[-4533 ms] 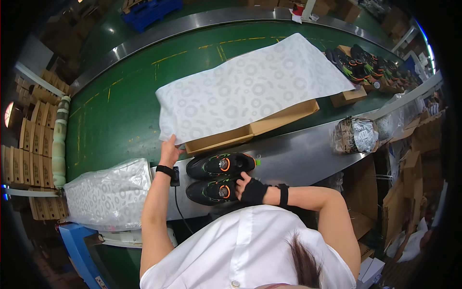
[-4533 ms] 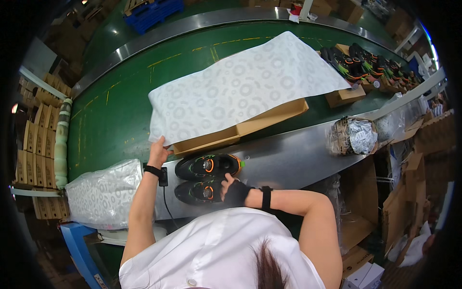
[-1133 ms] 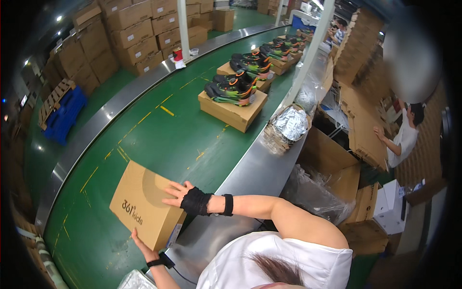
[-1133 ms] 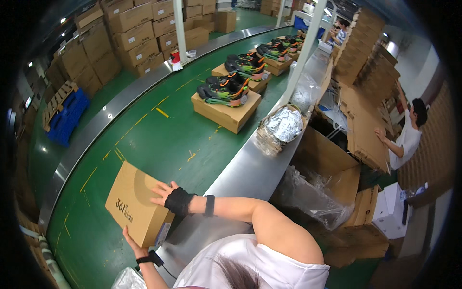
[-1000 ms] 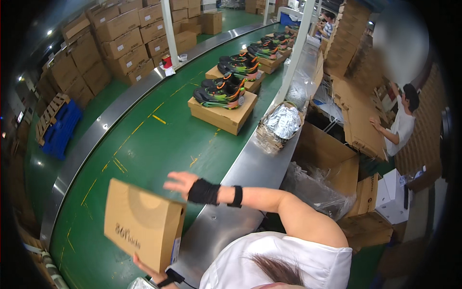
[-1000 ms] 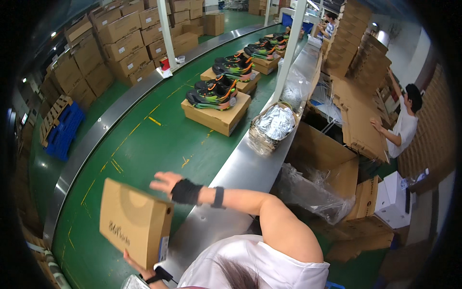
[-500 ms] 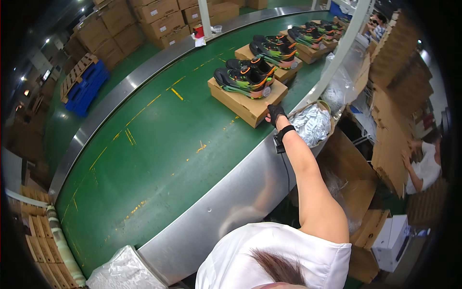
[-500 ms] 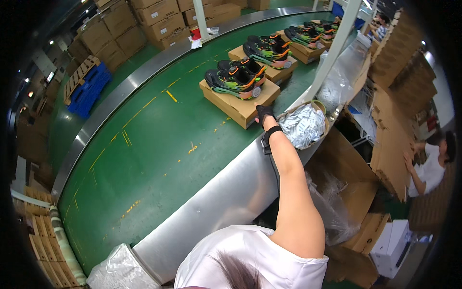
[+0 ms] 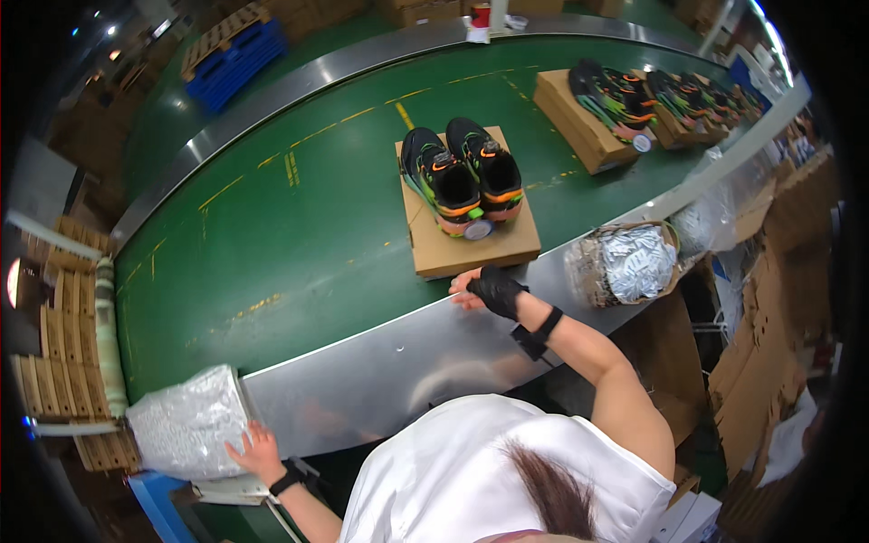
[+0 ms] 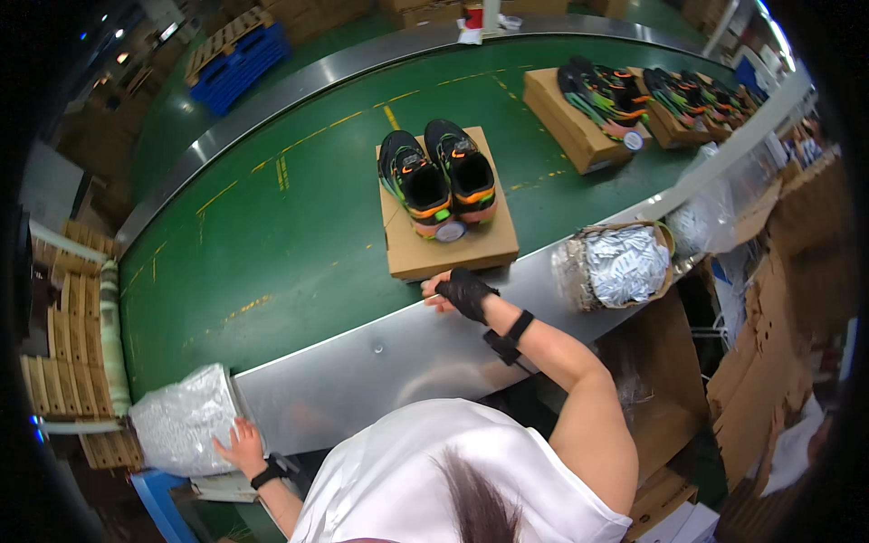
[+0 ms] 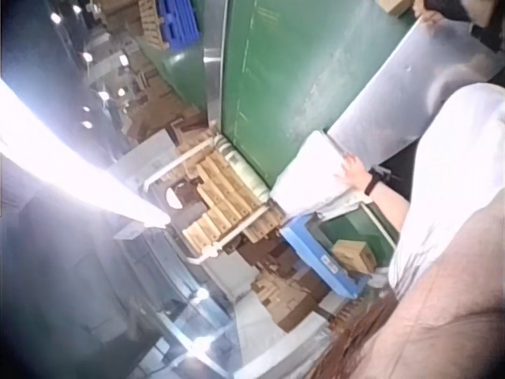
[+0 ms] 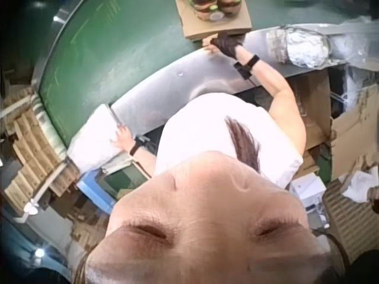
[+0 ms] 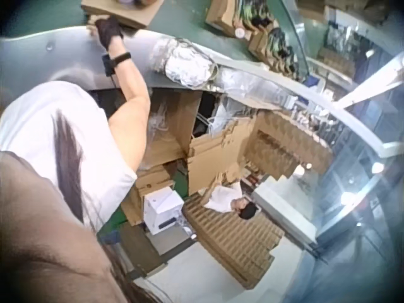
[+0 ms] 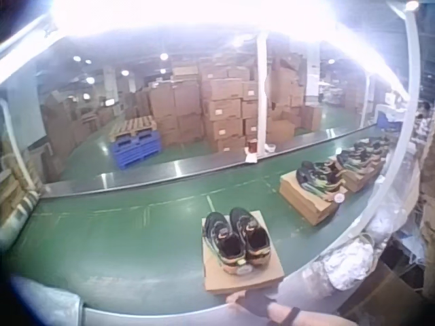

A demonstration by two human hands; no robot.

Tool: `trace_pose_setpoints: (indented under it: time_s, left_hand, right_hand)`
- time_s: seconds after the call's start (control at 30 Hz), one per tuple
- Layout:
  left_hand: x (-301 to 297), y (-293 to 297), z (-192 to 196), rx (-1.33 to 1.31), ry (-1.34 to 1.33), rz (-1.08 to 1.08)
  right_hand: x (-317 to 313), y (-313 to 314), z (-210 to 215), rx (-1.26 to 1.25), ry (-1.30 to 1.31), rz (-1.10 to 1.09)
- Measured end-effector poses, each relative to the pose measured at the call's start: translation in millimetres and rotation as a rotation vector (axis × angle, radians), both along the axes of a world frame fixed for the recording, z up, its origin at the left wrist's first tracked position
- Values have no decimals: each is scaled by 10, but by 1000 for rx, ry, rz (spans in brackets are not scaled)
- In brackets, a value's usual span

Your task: Packing shoes into boxes with tissue paper and placing them on a conveyor belt in a factory setting.

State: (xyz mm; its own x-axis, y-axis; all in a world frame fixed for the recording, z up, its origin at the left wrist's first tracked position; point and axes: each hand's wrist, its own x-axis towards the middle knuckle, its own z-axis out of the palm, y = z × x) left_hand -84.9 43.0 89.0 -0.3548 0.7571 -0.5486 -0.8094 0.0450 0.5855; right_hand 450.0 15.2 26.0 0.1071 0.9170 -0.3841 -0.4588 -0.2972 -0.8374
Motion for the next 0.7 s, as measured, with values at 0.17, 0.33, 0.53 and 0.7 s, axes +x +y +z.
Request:
trace_pose_setpoints:
  time_s: [0.17, 0.33, 0.53, 0.7]
  left_hand:
    - [68, 152, -20, -52, 31, -116]
    - [-114, 123, -124, -84, 57, -197]
    - [-460, 64, -236, -124, 149, -258]
    - [-515, 285, -192, -134, 201, -332]
  right_hand:
    - [-176, 279, 1300, 646, -1897, -288]
    - [-133, 847, 1373, -140, -1881, 367]
    - [-329, 986, 1956, -15, -1755, 192]
    - [-620, 807, 2202, 163, -1542, 298]
